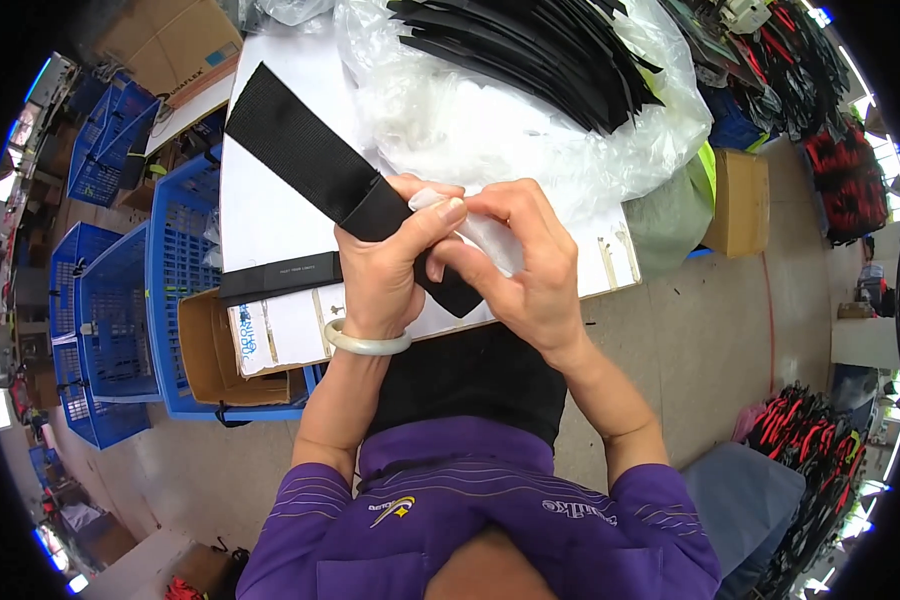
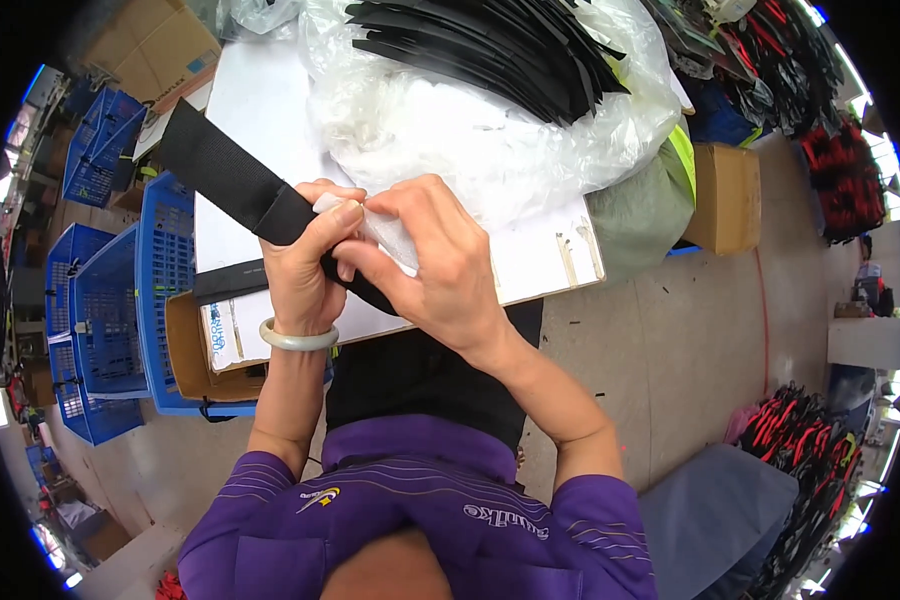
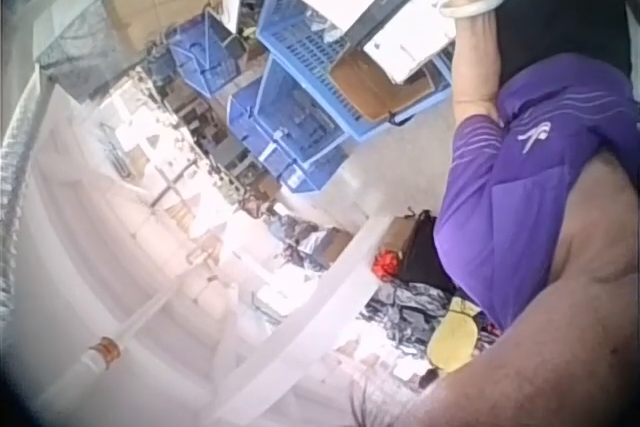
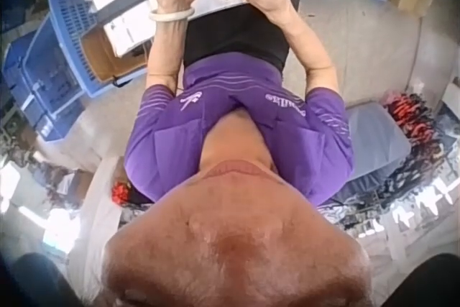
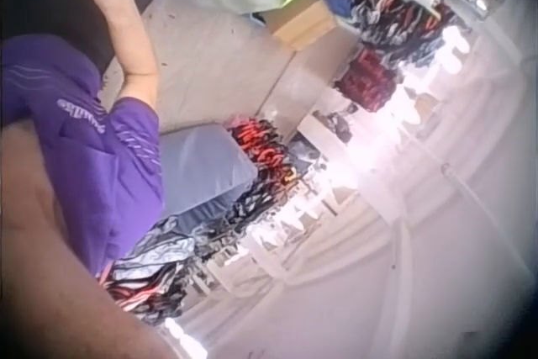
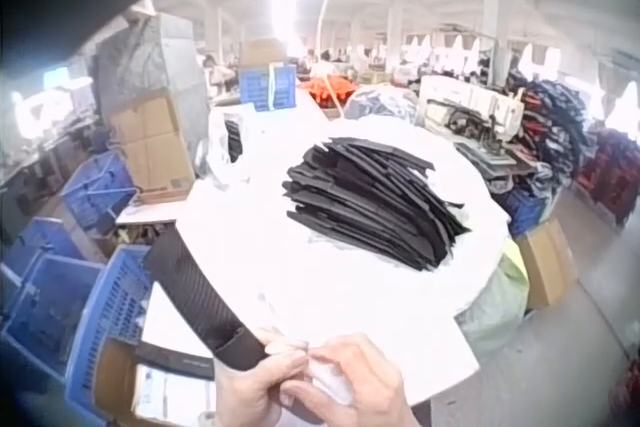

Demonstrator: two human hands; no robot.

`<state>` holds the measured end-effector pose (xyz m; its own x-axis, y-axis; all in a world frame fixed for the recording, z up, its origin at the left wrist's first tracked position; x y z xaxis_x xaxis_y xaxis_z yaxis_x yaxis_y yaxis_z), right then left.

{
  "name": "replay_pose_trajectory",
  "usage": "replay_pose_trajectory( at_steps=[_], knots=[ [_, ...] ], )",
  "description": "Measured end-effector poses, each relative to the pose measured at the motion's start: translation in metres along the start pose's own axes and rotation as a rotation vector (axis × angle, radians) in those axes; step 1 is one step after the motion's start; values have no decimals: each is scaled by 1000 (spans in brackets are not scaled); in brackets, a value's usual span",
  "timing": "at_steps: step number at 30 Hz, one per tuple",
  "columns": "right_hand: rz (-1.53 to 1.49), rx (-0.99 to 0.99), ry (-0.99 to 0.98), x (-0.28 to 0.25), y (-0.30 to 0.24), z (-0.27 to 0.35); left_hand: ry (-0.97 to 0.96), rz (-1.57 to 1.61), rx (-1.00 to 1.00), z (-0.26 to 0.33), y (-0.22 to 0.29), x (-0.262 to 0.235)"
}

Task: Wrapping one end of black straps with foam padding.

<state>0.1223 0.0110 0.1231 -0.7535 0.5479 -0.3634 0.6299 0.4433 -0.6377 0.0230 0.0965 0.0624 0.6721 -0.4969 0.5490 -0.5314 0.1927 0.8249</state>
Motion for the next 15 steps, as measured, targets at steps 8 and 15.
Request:
replay_pose_trajectory(
  at_steps=[8, 15],
  knots=[
    [-833, 349, -59, 17, 42, 11, -111, 202, -102, -5, -12, 17],
    [-599, 379, -47, -13, 45, 19, 23, 140, -122, -10, -13, 0]
  ],
)
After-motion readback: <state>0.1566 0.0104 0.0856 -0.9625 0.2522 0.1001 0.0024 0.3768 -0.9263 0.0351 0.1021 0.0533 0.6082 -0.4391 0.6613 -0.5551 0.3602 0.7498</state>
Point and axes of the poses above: each hand's wrist, its own z-axis away from the middle knuckle, its own x-axis out of the palm, y = z × x, the point moved 10 cm from there along -z, towards the middle knuckle, and after that the axes turned 5 degrees about -y, right-handed, at the moved point
